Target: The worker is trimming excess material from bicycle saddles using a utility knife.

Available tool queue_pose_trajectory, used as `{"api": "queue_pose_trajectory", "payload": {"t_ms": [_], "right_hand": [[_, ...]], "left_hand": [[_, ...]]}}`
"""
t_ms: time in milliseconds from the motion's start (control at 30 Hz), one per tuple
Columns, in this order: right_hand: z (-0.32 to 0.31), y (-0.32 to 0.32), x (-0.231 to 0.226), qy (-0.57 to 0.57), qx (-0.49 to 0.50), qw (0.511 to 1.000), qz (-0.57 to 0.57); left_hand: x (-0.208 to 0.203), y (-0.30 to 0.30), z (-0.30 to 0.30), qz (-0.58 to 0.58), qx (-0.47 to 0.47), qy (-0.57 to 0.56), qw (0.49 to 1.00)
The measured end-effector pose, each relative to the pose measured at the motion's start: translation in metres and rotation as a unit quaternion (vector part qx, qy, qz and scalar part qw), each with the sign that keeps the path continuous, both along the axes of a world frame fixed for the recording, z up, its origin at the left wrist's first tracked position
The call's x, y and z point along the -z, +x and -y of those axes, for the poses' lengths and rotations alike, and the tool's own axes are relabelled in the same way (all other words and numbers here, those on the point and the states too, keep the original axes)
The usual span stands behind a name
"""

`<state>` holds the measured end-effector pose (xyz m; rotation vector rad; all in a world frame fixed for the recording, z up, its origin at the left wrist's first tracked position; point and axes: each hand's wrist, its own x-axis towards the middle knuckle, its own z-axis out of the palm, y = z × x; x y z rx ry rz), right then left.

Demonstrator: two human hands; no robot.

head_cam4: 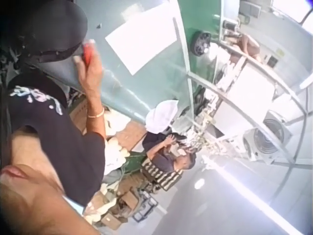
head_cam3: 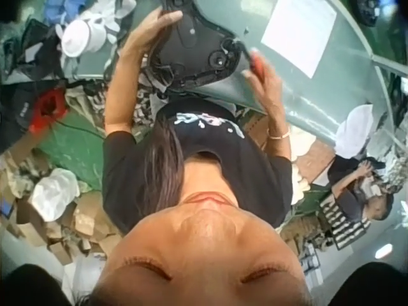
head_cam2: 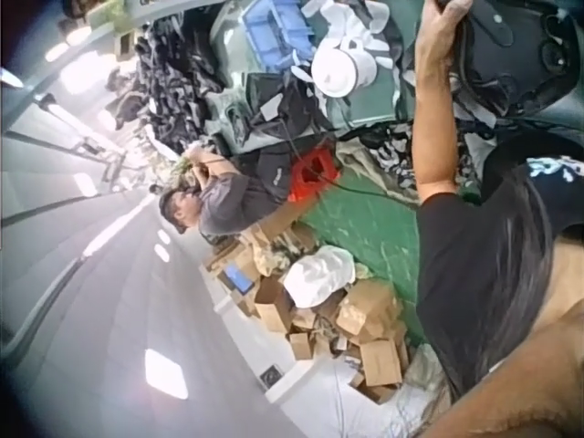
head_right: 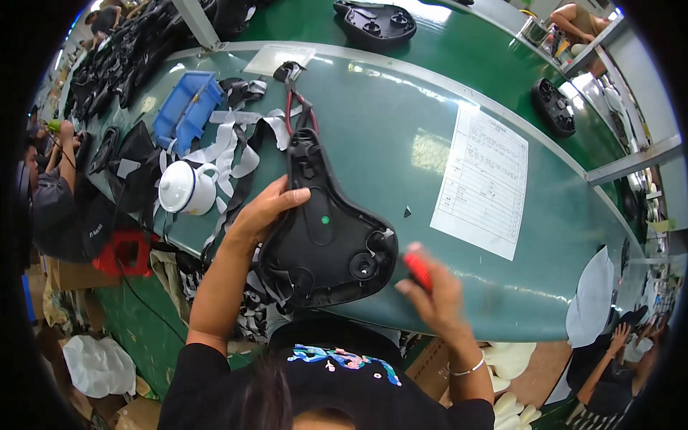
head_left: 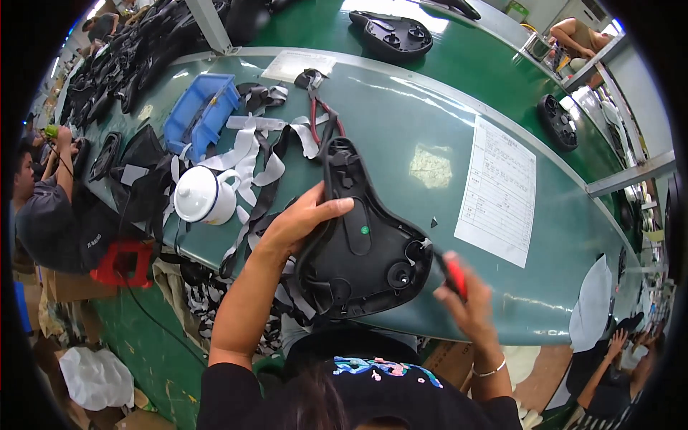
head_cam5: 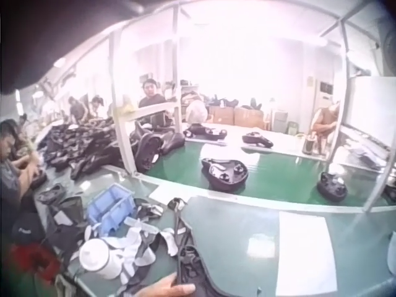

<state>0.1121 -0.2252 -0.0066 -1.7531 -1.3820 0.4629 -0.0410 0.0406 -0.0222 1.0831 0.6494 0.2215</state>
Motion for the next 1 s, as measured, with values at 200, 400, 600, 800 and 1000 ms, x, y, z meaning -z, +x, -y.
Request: {"api": "queue_pose_trajectory", "payload": {"t_ms": [200,400,600,800,1000], "right_hand": [[-0.012,0.03,-0.026,-0.027,-0.012,0.979,0.201],[-0.023,0.045,-0.027,-0.128,-0.095,0.93,0.332],[0.012,-0.025,0.013,-0.174,0.031,0.954,0.242],[0.027,-0.053,0.006,-0.137,0.072,0.983,0.1],[-0.051,-0.038,-0.008,0.048,0.141,0.988,0.037]], "left_hand": [[-0.035,0.012,-0.013,-0.017,0.048,0.098,0.994],[-0.034,0.024,-0.022,-0.085,0.067,0.202,0.973],[-0.025,0.004,-0.004,-0.076,-0.03,0.187,0.979],[-0.016,-0.03,0.026,-0.085,-0.16,0.168,0.969],[-0.03,-0.038,0.05,-0.028,-0.204,0.179,0.962]]}}
